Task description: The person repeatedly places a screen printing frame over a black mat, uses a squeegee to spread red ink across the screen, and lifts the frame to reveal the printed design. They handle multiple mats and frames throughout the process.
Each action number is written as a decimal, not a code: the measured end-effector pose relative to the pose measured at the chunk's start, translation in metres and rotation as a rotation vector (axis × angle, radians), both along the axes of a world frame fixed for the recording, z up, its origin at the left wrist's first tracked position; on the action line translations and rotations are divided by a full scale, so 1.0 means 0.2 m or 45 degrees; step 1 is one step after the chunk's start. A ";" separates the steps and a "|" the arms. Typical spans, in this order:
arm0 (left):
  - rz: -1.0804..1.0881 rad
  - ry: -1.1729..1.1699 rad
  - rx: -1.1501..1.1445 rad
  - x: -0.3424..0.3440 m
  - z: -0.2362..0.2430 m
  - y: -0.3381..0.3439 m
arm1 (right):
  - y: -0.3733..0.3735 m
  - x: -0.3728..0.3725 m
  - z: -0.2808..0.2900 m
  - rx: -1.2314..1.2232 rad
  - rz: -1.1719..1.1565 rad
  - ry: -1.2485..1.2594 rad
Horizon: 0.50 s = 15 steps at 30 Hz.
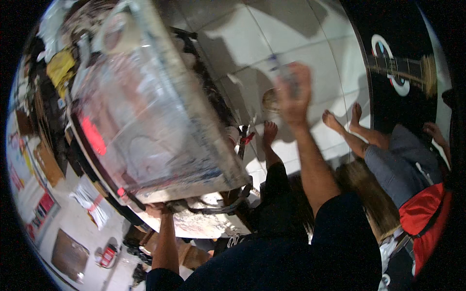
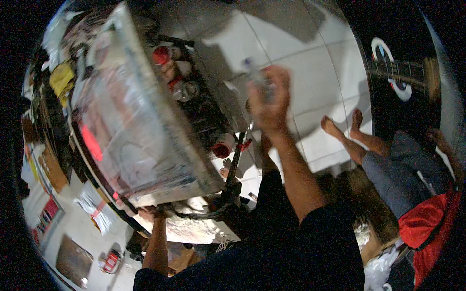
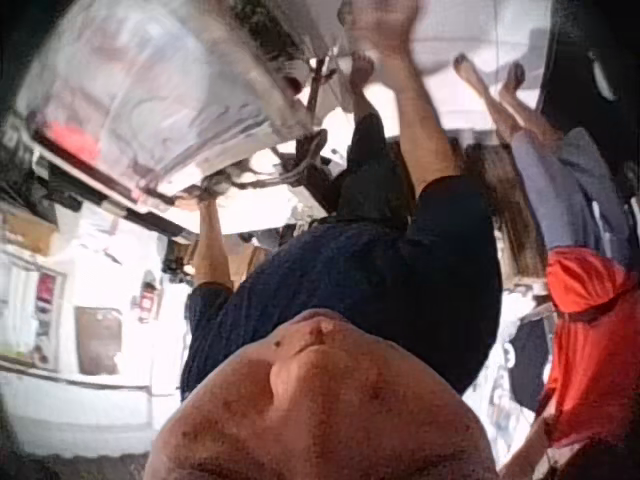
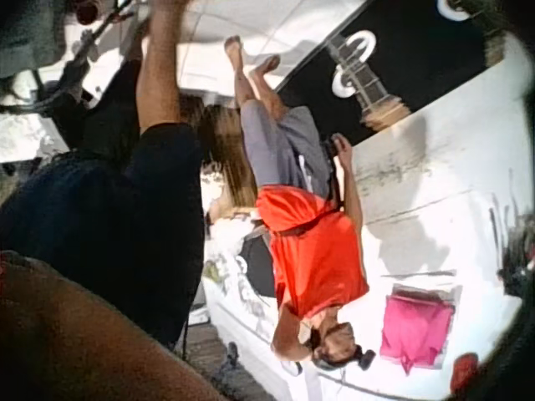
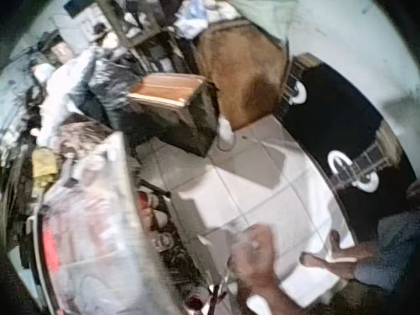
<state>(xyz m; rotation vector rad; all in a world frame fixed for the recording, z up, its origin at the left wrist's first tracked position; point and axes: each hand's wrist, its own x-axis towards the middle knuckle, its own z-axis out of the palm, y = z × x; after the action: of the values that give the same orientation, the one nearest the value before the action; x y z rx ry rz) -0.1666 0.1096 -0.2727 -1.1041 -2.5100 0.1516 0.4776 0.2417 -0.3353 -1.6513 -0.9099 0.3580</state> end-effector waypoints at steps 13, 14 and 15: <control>0.203 -0.372 0.196 -0.07 0.19 -0.07 | -0.40 -1.44 -1.24 -0.570 1.108 0.253; 0.204 -0.380 0.199 -0.08 0.21 -0.08 | -0.36 -1.52 -1.24 -0.686 1.197 0.193; 0.206 -0.383 0.199 -0.09 0.22 -0.09 | -0.32 -1.59 -1.24 -0.799 1.285 0.129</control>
<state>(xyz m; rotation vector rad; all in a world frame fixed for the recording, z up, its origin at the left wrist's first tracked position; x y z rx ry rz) -0.1848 0.0913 -0.2294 -0.9186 -2.8200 -0.1781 0.1594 0.1786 -0.5831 -1.5572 -1.6206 1.5198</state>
